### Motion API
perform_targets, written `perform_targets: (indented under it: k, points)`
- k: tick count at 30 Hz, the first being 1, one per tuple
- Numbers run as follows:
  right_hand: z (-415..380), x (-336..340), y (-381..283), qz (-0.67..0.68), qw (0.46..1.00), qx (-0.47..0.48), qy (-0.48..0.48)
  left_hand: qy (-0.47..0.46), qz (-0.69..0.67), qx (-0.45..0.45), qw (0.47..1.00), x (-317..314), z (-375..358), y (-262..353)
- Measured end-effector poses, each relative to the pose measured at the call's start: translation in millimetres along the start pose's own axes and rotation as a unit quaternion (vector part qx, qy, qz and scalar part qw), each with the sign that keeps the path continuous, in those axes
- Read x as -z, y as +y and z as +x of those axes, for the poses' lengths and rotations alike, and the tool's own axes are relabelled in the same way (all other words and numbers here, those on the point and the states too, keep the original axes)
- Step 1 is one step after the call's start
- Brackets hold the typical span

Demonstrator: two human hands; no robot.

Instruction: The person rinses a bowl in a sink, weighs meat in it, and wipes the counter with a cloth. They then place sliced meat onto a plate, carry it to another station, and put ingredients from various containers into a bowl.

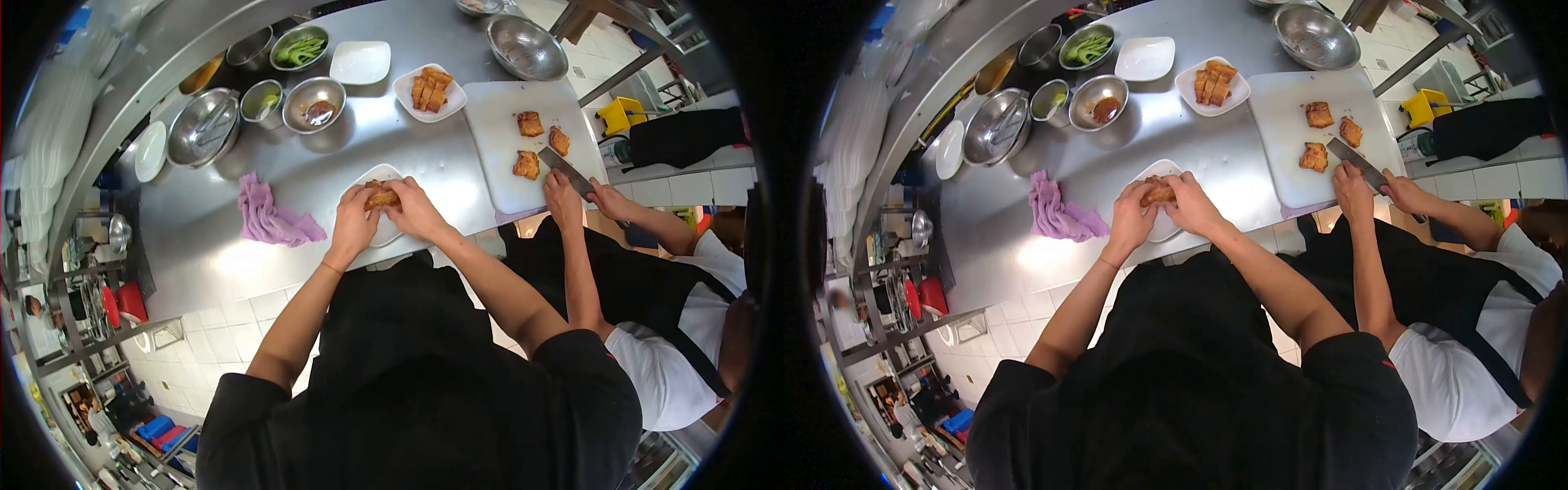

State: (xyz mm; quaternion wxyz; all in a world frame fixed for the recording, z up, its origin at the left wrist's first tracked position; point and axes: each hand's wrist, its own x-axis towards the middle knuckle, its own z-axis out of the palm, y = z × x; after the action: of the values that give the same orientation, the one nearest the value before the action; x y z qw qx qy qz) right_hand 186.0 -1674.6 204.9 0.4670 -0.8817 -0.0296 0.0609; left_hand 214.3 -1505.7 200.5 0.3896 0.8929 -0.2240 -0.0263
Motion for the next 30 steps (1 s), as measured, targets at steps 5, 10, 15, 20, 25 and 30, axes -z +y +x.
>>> perform_targets:
  k: [5,10,15,20,25,30]
  points:
    - [11,35,-11,0.091,0.996,0.005,0.016,-0.014,-0.081,-0.008,0.997,30,30,30]
    - [50,95,-7,-0.002,0.99,0.049,0.131,-0.05,-0.056,-0.112,0.991,33,115,49]
    - [115,144,32,-0.036,0.99,-0.041,0.129,-0.133,-0.106,-0.069,0.983,-8,232,28]
    - [156,145,71,-0.037,0.982,-0.183,0.02,-0.203,-0.005,-0.014,0.979,-45,280,4]
    - [143,117,77,-0.072,0.952,-0.123,0.271,-0.164,0.042,-0.001,0.986,-49,274,16]
    - [138,121,76,-0.025,0.962,-0.181,0.203,-0.127,0.061,0.007,0.99,-47,274,16]
